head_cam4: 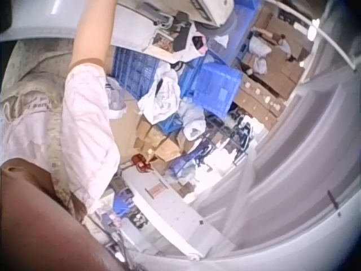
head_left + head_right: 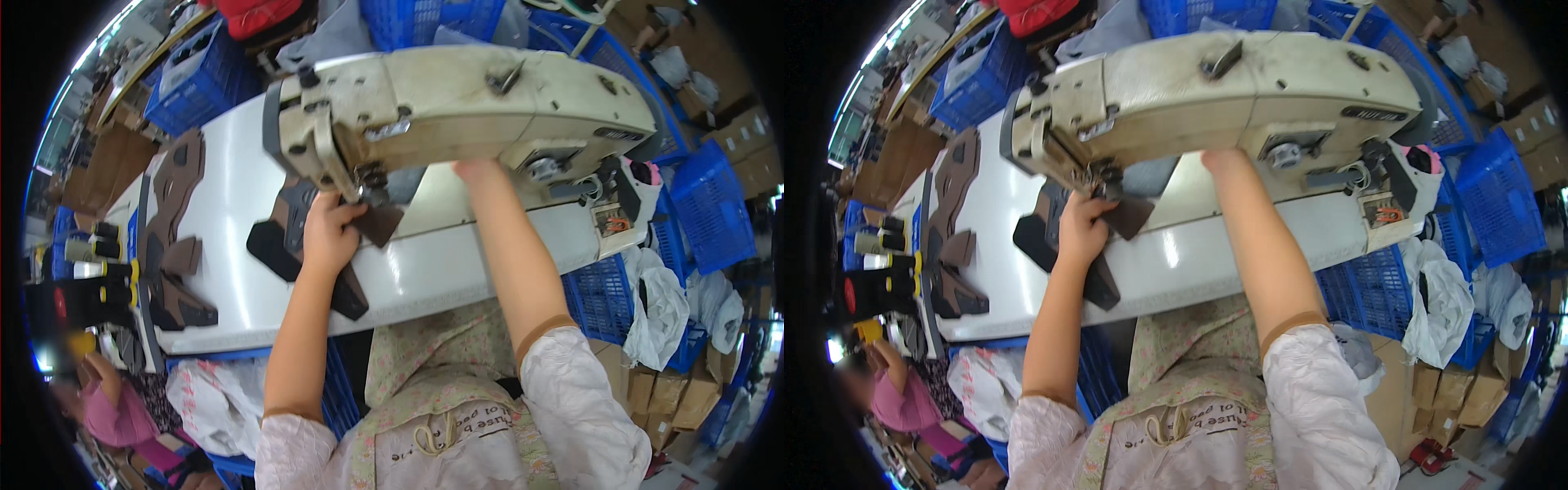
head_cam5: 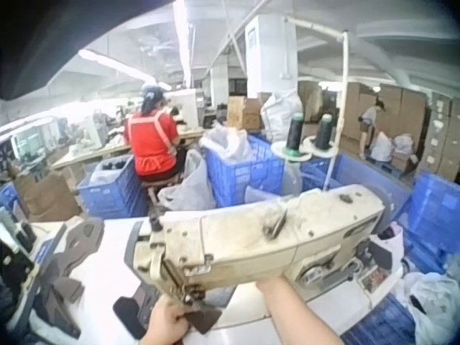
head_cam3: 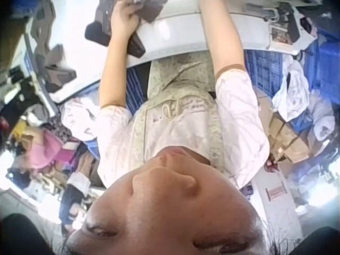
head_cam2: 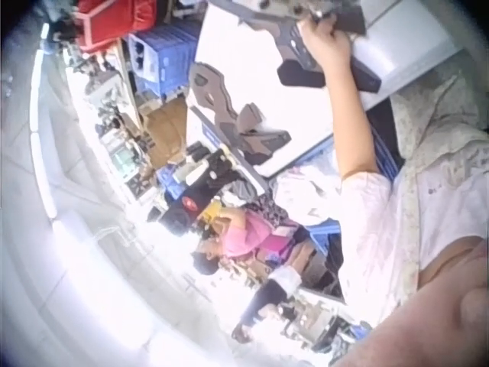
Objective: The recorder is using an industrial sewing machine to stitch together components of a brown and black shoe upper.
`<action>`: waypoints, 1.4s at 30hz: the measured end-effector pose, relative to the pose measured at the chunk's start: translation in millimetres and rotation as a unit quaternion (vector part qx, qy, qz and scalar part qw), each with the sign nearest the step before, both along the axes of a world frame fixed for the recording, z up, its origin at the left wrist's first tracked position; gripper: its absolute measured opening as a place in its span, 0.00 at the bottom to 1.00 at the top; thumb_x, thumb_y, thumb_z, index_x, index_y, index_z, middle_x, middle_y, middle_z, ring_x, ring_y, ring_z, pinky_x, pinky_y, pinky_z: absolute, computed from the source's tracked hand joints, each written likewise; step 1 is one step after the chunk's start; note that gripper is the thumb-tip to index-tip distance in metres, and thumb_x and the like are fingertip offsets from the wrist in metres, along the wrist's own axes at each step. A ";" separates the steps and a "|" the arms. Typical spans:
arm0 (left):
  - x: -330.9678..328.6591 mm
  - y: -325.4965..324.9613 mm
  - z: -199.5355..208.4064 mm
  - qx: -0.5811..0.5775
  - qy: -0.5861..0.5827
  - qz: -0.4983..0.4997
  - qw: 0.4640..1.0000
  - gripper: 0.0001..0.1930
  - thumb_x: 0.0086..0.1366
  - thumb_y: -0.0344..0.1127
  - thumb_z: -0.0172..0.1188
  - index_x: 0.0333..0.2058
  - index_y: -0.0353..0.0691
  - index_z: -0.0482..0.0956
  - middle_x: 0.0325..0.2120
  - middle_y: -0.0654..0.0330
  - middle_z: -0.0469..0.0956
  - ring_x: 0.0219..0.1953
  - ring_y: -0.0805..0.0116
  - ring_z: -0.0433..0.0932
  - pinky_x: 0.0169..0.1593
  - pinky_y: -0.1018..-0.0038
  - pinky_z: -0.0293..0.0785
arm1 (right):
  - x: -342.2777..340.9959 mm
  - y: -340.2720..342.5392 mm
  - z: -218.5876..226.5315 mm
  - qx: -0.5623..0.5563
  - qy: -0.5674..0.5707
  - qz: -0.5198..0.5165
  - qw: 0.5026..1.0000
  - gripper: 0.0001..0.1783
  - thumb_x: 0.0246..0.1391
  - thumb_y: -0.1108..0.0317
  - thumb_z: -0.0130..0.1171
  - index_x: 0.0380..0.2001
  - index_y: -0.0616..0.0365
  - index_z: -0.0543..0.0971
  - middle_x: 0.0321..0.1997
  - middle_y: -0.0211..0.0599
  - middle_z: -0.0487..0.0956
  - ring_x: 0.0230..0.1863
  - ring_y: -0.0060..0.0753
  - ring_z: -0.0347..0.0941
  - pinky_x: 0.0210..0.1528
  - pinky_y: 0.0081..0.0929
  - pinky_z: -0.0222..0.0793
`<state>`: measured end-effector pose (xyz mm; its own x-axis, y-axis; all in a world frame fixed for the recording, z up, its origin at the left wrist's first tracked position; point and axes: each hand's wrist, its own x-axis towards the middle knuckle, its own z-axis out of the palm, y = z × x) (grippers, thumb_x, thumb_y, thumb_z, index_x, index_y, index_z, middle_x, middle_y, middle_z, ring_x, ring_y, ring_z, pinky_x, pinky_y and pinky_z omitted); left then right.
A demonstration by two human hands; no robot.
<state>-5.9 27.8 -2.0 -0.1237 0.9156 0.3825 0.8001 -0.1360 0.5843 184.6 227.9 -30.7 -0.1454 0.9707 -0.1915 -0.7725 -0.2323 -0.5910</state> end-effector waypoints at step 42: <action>-1.4 -27.7 42.2 -0.060 0.250 -0.083 0.963 0.27 0.42 0.24 0.59 0.46 0.39 0.80 0.51 0.51 0.74 0.59 0.50 0.68 0.62 0.60 0.63 | 48.7 -122.2 52.0 0.638 -0.624 0.141 0.429 0.27 0.44 0.69 0.61 0.52 0.54 0.77 0.55 0.46 0.74 0.49 0.46 0.74 0.49 0.40 0.72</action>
<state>-7.3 0.1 40.3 0.2011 0.9481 0.2465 0.9583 -0.2426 0.1512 233.3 105.8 21.2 -0.8481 0.3788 0.3705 0.2820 0.9146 -0.2896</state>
